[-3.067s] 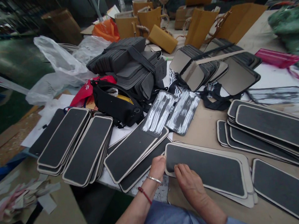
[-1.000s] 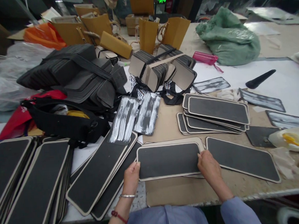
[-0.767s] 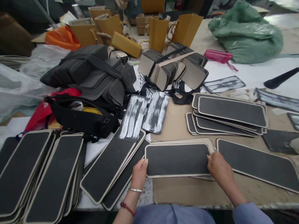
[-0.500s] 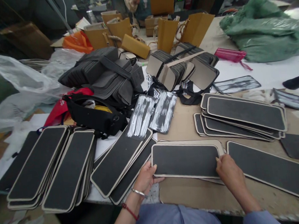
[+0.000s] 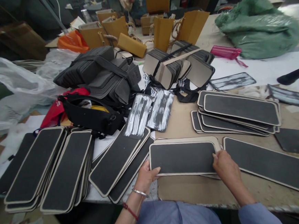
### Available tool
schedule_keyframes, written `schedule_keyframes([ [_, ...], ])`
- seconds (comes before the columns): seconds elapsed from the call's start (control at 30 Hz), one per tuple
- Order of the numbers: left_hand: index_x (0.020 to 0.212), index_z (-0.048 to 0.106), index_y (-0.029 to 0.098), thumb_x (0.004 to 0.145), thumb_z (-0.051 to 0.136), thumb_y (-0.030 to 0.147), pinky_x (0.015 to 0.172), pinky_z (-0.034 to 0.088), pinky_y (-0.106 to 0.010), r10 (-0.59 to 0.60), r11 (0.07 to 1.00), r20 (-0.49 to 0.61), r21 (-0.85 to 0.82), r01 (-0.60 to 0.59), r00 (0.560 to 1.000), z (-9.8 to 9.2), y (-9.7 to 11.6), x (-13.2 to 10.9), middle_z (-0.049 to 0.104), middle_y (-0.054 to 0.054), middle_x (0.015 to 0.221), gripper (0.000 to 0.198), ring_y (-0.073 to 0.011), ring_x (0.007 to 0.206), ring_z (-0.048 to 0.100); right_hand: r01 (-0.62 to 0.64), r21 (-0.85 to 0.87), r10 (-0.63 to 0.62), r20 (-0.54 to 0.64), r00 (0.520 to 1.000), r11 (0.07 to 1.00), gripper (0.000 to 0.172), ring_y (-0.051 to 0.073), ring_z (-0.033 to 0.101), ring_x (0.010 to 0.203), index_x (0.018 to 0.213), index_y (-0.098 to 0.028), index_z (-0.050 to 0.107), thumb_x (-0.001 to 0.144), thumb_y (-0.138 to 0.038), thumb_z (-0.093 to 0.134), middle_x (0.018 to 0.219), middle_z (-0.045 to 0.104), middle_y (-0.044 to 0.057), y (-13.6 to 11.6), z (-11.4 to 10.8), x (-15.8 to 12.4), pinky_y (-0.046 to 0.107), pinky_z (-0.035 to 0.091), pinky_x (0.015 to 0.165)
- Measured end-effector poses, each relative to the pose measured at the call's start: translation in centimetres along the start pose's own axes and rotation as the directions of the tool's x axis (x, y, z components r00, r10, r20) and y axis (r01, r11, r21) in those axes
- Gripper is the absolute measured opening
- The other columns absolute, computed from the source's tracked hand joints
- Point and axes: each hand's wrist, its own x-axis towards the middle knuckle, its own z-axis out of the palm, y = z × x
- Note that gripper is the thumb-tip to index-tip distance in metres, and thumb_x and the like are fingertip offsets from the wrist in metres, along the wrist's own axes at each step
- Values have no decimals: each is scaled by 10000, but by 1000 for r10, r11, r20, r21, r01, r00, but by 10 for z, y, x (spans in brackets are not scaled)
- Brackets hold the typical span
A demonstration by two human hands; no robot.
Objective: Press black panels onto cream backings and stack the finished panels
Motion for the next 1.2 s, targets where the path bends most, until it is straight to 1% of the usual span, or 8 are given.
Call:
schedule_keyframes([
  [0.13, 1019, 538, 108, 517, 729, 150, 813, 463, -313, 106, 993, -65, 66, -102, 992, 5, -6, 1, 673, -88, 909, 538, -201, 844, 613, -12, 2, 12, 18, 1000, 1000, 202, 216, 591, 782, 891, -118, 492, 897, -261, 351, 848, 589, 107, -1, -2, -1, 291, 374, 630],
  [0.33, 981, 553, 85, 524, 674, 109, 798, 460, -308, 108, 991, -108, 90, -98, 988, 8, -11, 2, 678, -84, 864, 473, -188, 792, 611, -35, 32, 34, 20, 999, 999, 195, 217, 588, 779, 904, -114, 492, 893, -258, 361, 854, 587, 111, -1, 0, 0, 297, 371, 637],
  [0.53, 966, 550, 128, 547, 663, 94, 728, 493, -292, -10, 1000, -93, -27, 8, 996, 9, -5, 1, 684, -62, 834, 436, -185, 772, 629, -25, 74, 24, 12, 1000, 997, 180, 212, 580, 778, 882, -127, 493, 887, -247, 360, 847, 585, 103, 1, 2, 0, 291, 370, 640],
  [0.67, 996, 561, 148, 714, 626, 223, 773, 521, -331, -89, 984, -59, -160, 79, 994, 11, 5, 0, 672, -91, 949, 299, -194, 892, 625, -35, 118, 35, 3, 999, 992, 175, 215, 572, 778, 875, -124, 493, 882, -234, 357, 847, 581, 116, 0, 4, 0, 291, 366, 636],
  [0.93, 1011, 584, 121, 809, 500, 113, 810, 529, -354, -141, 979, -186, -171, 110, 972, 17, 11, 4, 692, -100, 915, 218, -192, 937, 627, -38, 208, 62, -109, 992, 977, 245, 200, 566, 833, 984, -95, 508, 882, -234, 334, 877, 596, 112, 17, 2, 1, 285, 420, 716],
  [1.0, 1015, 585, 116, 816, 490, 106, 813, 529, -353, -145, 979, -190, -169, 113, 971, 18, 12, 3, 694, -102, 913, 221, -190, 937, 628, 38, 174, 4, -230, 973, 984, 311, 245, 529, 952, 1065, -51, 499, 884, -246, 339, 987, 576, 171, 6, 0, -7, 345, 414, 822],
  [1.07, 1016, 585, 116, 817, 489, 100, 815, 529, -347, -146, 980, -205, -165, 113, 968, 20, 13, 3, 698, -98, 899, 222, -187, 935, 630, 215, 144, -154, -349, 924, 966, 382, 280, 477, 1058, 1153, -33, 473, 881, -278, 364, 1103, 541, 205, -18, 2, -19, 404, 388, 909],
  [1.2, 1025, 584, 119, 815, 481, 82, 808, 534, -347, -153, 982, -251, -151, 118, 956, 21, 12, 4, 702, -92, 886, 236, -183, 905, 642, 648, 146, -557, -393, 732, 748, 573, 264, 264, 1287, 1334, -87, 311, 833, -314, 474, 1361, 363, 162, -72, 17, -42, 431, 341, 1018],
])
